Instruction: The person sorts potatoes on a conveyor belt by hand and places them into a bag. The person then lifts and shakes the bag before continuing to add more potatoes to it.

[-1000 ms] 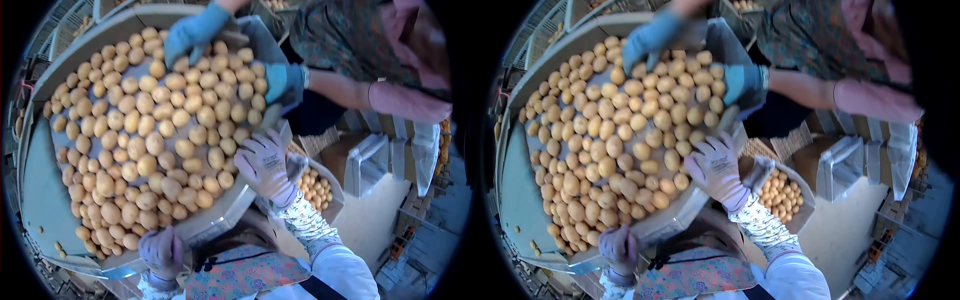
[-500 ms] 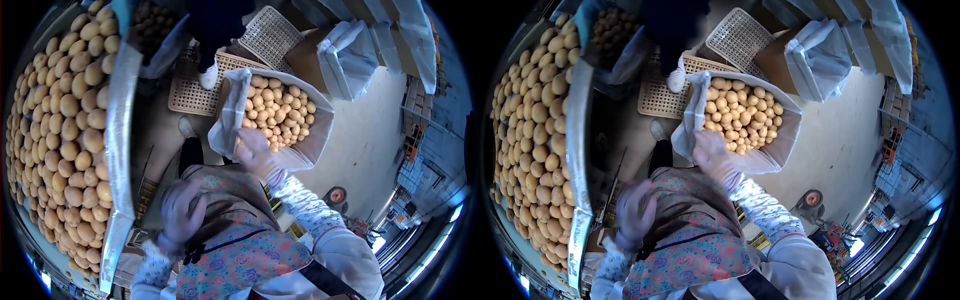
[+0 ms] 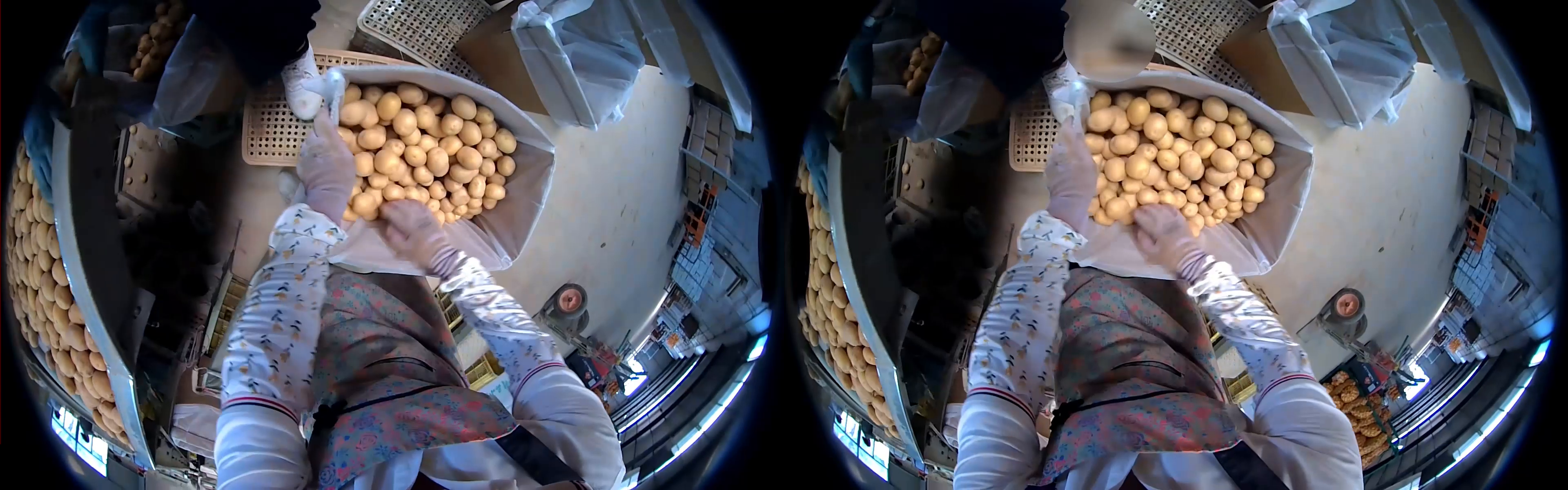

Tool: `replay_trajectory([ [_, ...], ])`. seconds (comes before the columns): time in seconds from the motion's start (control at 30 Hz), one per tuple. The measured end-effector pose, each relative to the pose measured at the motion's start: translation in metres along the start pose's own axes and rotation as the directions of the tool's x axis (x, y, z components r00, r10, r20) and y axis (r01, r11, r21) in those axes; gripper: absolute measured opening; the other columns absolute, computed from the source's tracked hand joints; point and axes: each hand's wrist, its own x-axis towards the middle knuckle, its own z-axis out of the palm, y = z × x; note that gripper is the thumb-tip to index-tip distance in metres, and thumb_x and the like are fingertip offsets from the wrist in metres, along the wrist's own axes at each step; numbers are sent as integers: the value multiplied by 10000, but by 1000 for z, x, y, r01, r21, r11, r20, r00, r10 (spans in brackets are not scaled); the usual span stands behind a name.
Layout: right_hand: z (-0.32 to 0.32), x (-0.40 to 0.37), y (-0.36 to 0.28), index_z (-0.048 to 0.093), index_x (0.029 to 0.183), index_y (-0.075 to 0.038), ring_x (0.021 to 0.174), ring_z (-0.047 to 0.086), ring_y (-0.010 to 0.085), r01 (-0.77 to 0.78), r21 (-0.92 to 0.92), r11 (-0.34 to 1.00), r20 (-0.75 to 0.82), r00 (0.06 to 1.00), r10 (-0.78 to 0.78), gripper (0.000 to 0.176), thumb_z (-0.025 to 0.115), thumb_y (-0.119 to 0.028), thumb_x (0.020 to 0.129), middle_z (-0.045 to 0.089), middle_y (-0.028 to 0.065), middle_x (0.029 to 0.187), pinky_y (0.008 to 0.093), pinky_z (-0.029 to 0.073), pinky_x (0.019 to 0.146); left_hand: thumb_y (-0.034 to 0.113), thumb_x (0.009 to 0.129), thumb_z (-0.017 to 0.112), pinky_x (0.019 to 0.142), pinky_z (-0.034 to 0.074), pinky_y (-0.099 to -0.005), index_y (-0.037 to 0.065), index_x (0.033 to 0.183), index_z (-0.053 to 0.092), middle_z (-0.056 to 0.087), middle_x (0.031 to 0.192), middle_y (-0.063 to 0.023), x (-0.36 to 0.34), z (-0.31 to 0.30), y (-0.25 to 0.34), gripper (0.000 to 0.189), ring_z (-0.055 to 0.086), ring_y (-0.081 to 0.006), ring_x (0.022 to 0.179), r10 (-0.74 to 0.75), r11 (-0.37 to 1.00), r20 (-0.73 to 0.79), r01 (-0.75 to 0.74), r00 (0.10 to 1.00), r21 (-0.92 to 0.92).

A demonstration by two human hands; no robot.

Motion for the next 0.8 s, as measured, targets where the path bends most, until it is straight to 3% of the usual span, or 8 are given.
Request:
replay_trajectory([
  [0.03, -27, 2, 6, 591, 1051, -101, 958, 599, 316, -59, 55, 997, 130, 990, 52, 254, 584, -221, 827, 615, 129, 1019, 460, 491, 800, 208, 936, 492, 845, 489, -497, 74, 1353, 415, 635, 1104, -245, -1, -4, -4, 445, 624, -411, 979, 10, 1000, 21, -10, 1000, -10],
  [0.07, -66, 13, 7, 597, 983, -107, 754, 588, 299, 1, -33, 999, -305, 952, -11, 198, 614, -192, 805, 611, 77, 859, 418, 479, 641, 211, 937, 489, 840, 489, -494, 72, 1350, 419, 642, 1088, -242, 4, -14, -2, 441, 629, -406, 965, 25, 999, 41, -24, 999, -21],
  [0.2, -127, 74, 102, 653, 1120, -94, 930, 560, 357, -396, -185, 899, -513, 819, 255, 372, 693, -297, 811, 600, 173, 994, 478, 450, 835, 242, 946, 476, 833, 489, -485, 80, 1328, 447, 662, 1058, -216, 11, -27, 5, 416, 642, -387, 931, -17, 996, 126, 5, 992, 93],
  [0.27, -86, 68, 114, 638, 1192, -112, 1020, 529, 376, -239, -207, 949, -724, 690, 16, 458, 702, -344, 802, 562, 214, 1094, 474, 441, 896, 268, 947, 479, 819, 486, -493, 109, 1316, 470, 667, 1034, -204, 13, -21, -1, 402, 642, -387, 914, 18, 999, 66, -21, 998, 38],
  [0.37, -44, 17, 93, 591, 1279, -133, 1163, 483, 396, -318, -335, 887, -583, 810, 71, 509, 680, -357, 831, 470, 249, 1314, 572, 295, 1024, 275, 944, 483, 810, 482, -496, 119, 1309, 484, 670, 1012, -193, 15, -22, -7, 397, 638, -388, 900, 56, 998, 21, -55, 998, -27],
  [0.43, -15, -20, 82, 512, 1356, -105, 1209, 465, 402, -244, 85, 966, -553, 795, 249, 573, 664, -311, 843, 463, 257, 1321, 628, 244, 1029, 280, 940, 484, 808, 480, -498, 120, 1308, 489, 670, 997, -188, 14, -22, -6, 401, 634, -391, 895, 89, 996, -13, -89, 996, -28],
  [0.53, -28, -37, 28, 527, 1310, -42, 1124, 522, 352, -188, 207, 960, -85, 974, 209, 552, 680, -214, 808, 546, 195, 1206, 477, 404, 963, 319, 923, 509, 840, 485, -459, 117, 1260, 522, 658, 1055, -169, 15, -22, -5, 393, 626, -376, 961, 17, 997, 26, -15, 1000, -73],
  [0.8, -46, 135, 22, 568, 1242, -90, 1107, 505, 300, 116, -225, 967, -515, 829, -219, 465, 636, -281, 824, 546, 126, 1169, 537, 361, 964, 280, 936, 487, 830, 473, -500, 129, 1302, 502, 659, 1045, -196, 13, -19, -7, 396, 627, -390, 935, 31, 1000, 10, -31, 999, 3],
])
